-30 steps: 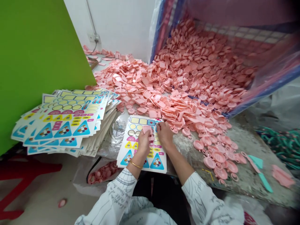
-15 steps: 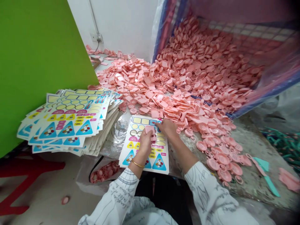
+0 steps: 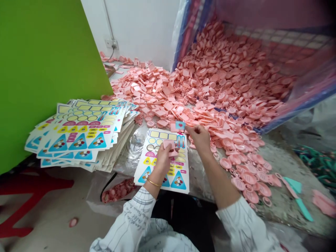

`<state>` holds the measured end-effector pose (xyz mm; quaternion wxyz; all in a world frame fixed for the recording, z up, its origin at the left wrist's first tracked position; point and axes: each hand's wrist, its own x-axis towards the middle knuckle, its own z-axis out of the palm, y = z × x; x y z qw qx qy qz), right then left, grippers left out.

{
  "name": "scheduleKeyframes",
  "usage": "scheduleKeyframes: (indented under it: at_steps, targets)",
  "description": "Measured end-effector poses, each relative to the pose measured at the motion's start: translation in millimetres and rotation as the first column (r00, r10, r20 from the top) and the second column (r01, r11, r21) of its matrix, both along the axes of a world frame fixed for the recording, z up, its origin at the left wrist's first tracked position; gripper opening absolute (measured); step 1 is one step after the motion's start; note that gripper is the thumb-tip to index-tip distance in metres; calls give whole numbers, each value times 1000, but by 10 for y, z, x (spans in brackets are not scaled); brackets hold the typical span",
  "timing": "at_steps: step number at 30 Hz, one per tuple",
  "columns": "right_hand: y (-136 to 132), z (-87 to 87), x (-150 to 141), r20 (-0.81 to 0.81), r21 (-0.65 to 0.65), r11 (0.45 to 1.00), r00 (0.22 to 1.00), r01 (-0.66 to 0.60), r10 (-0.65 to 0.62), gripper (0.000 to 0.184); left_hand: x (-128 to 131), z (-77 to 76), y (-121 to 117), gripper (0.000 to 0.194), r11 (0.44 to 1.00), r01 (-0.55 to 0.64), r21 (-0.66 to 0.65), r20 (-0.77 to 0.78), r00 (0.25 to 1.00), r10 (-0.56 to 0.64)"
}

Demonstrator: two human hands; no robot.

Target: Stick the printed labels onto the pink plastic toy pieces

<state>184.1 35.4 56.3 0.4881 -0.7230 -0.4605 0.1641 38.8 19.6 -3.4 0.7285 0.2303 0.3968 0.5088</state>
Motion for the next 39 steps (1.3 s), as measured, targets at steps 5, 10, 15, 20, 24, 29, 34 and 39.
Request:
scheduleKeyframes:
  at_steps: [5, 10, 15, 20, 24, 29, 34, 39]
  targets:
    - [-752, -94, -249, -2, -33, 998, 999, -45, 45, 44, -126, 201, -280, 47, 993, 97, -69, 206, 975, -81]
    - [-1050, -92, -385, 89, -81, 994, 993, -75, 82, 43, -202, 339, -560, 57, 992, 104, -76, 224, 971, -85]
    - [-1120, -139, -427, 127, -104, 993, 990, -56, 69, 44, -229, 379, -665, 57, 992, 72, -103, 198, 979, -50]
    - [-1156, -200, -471, 115, -128, 990, 991, -54, 69, 45, -207, 321, -693, 55, 992, 44, -121, 187, 982, -21]
    - [-1160, -228, -483, 116, -136, 989, 991, -50, 66, 43, -208, 289, -708, 54, 992, 37, -117, 181, 983, -15]
    - [-1155, -257, -473, 133, -141, 989, 989, -44, 63, 42, -216, 298, -711, 52, 986, 34, -162, 158, 987, -8]
    - [-1163, -290, -469, 158, -138, 990, 986, -40, 61, 42, -197, 286, -724, 51, 983, 32, -183, 155, 988, -3]
    - [-1178, -280, -470, 179, -144, 989, 982, -38, 64, 43, -185, 259, -730, 52, 987, 33, -159, 174, 985, -5]
